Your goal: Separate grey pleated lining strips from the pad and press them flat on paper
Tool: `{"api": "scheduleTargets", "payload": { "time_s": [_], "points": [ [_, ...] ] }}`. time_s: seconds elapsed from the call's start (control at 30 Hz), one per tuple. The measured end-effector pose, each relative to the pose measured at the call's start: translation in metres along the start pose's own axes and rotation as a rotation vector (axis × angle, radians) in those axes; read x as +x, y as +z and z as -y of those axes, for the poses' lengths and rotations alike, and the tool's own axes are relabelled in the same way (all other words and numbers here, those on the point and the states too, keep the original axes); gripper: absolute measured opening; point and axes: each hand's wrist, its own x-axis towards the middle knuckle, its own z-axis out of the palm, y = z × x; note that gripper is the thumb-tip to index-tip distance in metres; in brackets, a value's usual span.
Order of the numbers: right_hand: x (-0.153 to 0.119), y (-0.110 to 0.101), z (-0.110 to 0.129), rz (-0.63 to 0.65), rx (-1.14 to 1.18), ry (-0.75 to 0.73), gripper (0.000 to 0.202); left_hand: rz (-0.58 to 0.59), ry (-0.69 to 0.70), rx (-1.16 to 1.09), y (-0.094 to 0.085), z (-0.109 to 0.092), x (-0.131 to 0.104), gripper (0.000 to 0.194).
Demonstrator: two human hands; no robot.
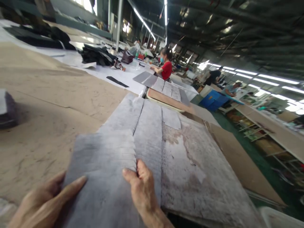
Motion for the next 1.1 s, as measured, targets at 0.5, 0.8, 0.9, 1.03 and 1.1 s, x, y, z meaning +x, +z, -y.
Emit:
{"api": "scheduleTargets", "payload": {
  "time_s": [0.5, 0.8, 0.9, 1.03, 1.1],
  "points": [
    [0.104, -0.11, -0.027, -0.174, 0.04, 0.069, 0.027, 0.003, -0.166, 0.025, 0.158, -0.032, 0.074, 0.058],
    [0.079, -0.124, -0.025, -0.32, -0.143, 0.032, 0.041, 0.055, -0.187, 0.185, 0.18, -0.032, 0.062, 0.059],
    [0.076, -0.136, -0.034, -0.442, -0.154, 0.073, 0.051, 0.095, -0.135, 0.247, 0.199, -0.027, 0.058, 0.064],
    [0.091, -0.165, -0.05, -0.538, -0.088, 0.168, 0.053, 0.074, -0.08, 0.315, 0.238, -0.018, 0.067, 0.063],
    [0.106, -0.185, -0.055, -0.512, -0.067, 0.167, 0.048, 0.067, -0.028, 0.325, 0.262, -0.017, 0.078, 0.056]
  ]
}}
